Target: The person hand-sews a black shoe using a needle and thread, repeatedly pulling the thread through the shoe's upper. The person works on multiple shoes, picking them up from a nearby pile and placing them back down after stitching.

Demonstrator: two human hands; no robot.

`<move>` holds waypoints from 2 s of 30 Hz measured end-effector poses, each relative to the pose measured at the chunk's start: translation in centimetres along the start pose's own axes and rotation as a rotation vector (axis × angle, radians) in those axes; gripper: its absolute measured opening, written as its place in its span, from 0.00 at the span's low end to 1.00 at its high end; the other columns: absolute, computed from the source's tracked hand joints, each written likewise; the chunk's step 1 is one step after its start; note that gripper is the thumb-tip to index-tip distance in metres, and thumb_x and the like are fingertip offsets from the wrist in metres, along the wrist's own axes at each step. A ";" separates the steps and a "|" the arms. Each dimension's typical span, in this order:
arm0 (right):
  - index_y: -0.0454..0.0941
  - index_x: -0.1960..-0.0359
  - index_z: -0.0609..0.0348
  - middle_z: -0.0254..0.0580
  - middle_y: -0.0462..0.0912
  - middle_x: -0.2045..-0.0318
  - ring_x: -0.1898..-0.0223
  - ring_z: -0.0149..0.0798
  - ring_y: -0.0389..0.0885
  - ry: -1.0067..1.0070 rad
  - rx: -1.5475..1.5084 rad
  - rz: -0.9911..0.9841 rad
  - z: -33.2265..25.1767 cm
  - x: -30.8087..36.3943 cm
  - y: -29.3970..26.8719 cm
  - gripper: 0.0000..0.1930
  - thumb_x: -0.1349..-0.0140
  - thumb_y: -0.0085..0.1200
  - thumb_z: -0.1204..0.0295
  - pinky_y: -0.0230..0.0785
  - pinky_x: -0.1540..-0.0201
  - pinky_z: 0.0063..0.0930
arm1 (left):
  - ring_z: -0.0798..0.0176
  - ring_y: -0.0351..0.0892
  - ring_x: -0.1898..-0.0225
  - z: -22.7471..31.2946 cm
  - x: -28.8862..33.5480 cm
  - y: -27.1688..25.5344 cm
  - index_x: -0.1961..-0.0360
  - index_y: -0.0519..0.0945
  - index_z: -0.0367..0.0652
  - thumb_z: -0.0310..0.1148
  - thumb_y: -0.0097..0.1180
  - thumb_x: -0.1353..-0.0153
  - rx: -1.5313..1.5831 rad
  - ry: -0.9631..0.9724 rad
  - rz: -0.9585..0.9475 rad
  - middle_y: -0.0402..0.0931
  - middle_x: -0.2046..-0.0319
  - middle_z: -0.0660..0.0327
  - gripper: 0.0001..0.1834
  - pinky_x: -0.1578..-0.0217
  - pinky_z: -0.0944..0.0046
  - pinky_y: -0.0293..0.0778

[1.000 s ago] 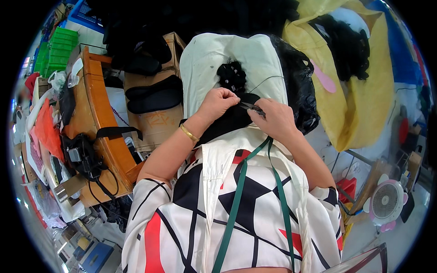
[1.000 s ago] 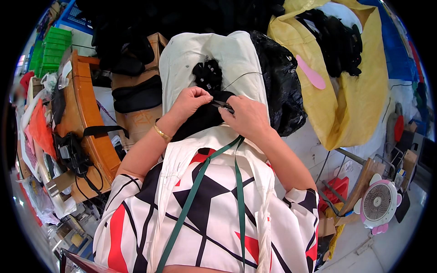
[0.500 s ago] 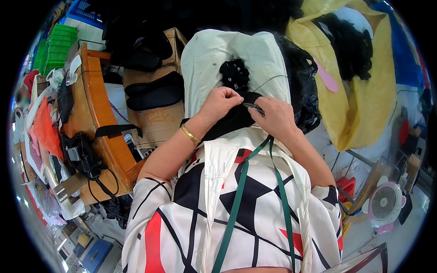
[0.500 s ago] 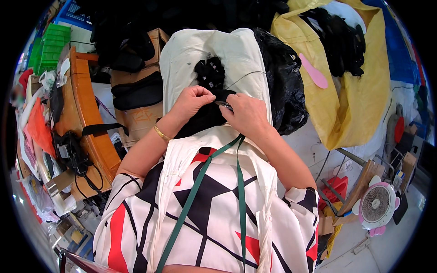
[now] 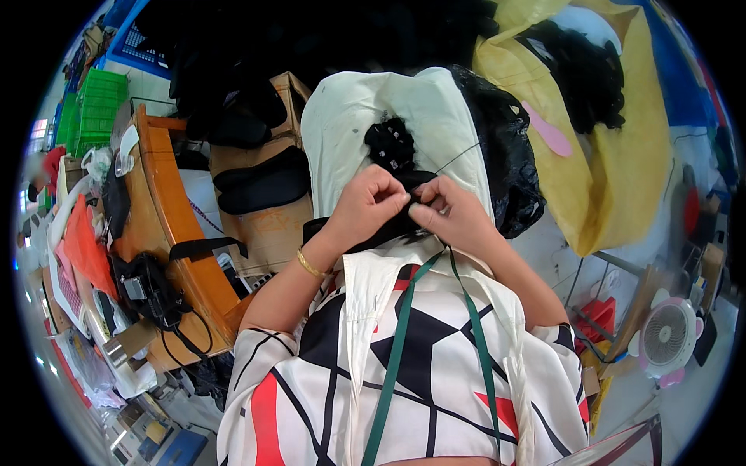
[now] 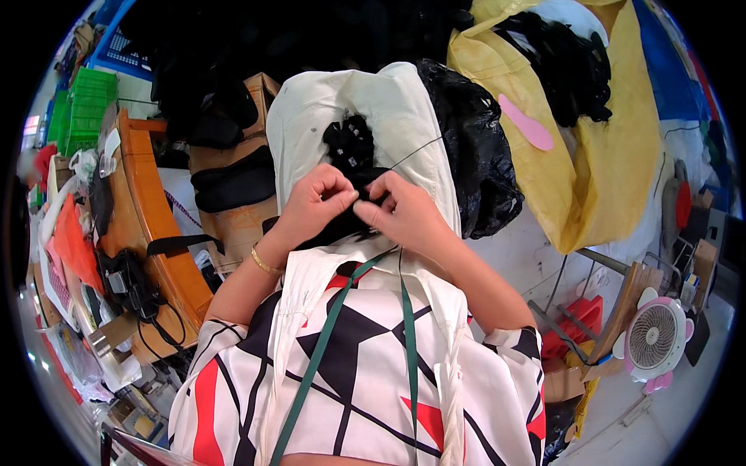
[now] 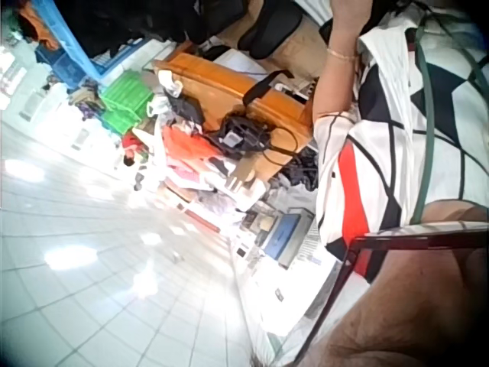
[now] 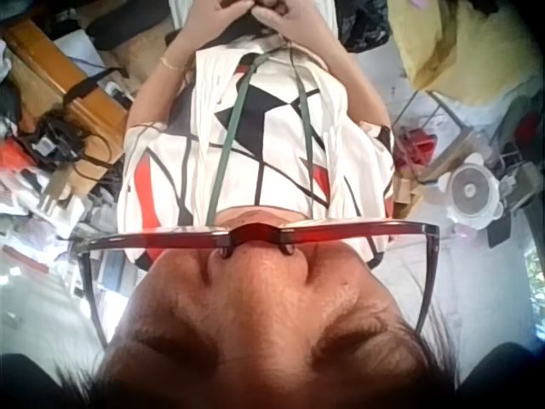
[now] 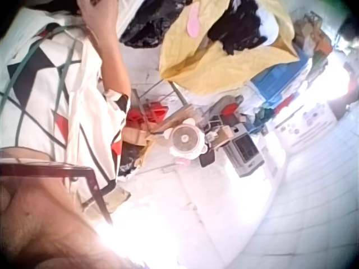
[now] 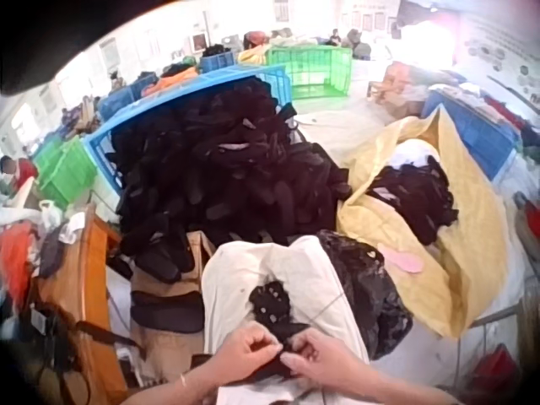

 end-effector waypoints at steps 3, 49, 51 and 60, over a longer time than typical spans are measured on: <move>0.74 0.63 0.57 0.41 0.83 0.62 0.72 0.29 0.80 0.220 -0.981 -0.009 3.1 -1.6 0.2 0.09 0.31 0.55 0.65 0.73 0.73 0.20 | 0.70 0.71 0.70 -0.2 0.5 0.5 0.70 0.80 0.37 0.27 0.64 0.43 -0.166 -0.008 -0.055 0.71 0.70 0.63 0.06 0.68 0.69 0.68; 0.79 0.53 0.62 0.39 0.83 0.61 0.63 0.32 0.81 -0.089 -1.033 0.738 4.4 -0.2 -18.6 0.20 0.31 0.54 0.54 0.77 0.55 0.27 | 0.59 0.79 0.66 8.8 -0.2 -6.8 0.63 0.81 0.39 0.29 0.63 0.39 -0.285 0.357 0.385 0.81 0.66 0.57 0.06 0.62 0.64 0.75; 0.78 0.53 0.63 0.38 0.81 0.66 0.65 0.33 0.81 -0.111 -1.102 0.870 7.9 1.2 -23.7 0.22 0.30 0.54 0.54 0.78 0.55 0.30 | 0.56 0.79 0.64 6.6 -1.5 -7.2 0.63 0.82 0.40 0.30 0.62 0.38 -0.389 0.227 0.381 0.81 0.66 0.57 0.06 0.62 0.62 0.75; 0.81 0.58 0.64 0.32 0.77 0.73 0.72 0.28 0.78 0.058 -0.981 0.406 9.3 -3.4 -11.7 0.10 0.31 0.55 0.69 0.74 0.65 0.22 | 0.47 0.75 0.57 2.2 -6.0 -2.9 0.62 0.80 0.42 0.22 0.55 0.48 -0.879 0.405 0.217 0.78 0.62 0.55 0.11 0.56 0.54 0.74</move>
Point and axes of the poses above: each hand's wrist, its own x-axis away from the middle knuckle, its own y-axis out of the palm, z = x × y, the point moved 10 cm from there along -x, towards the middle knuckle
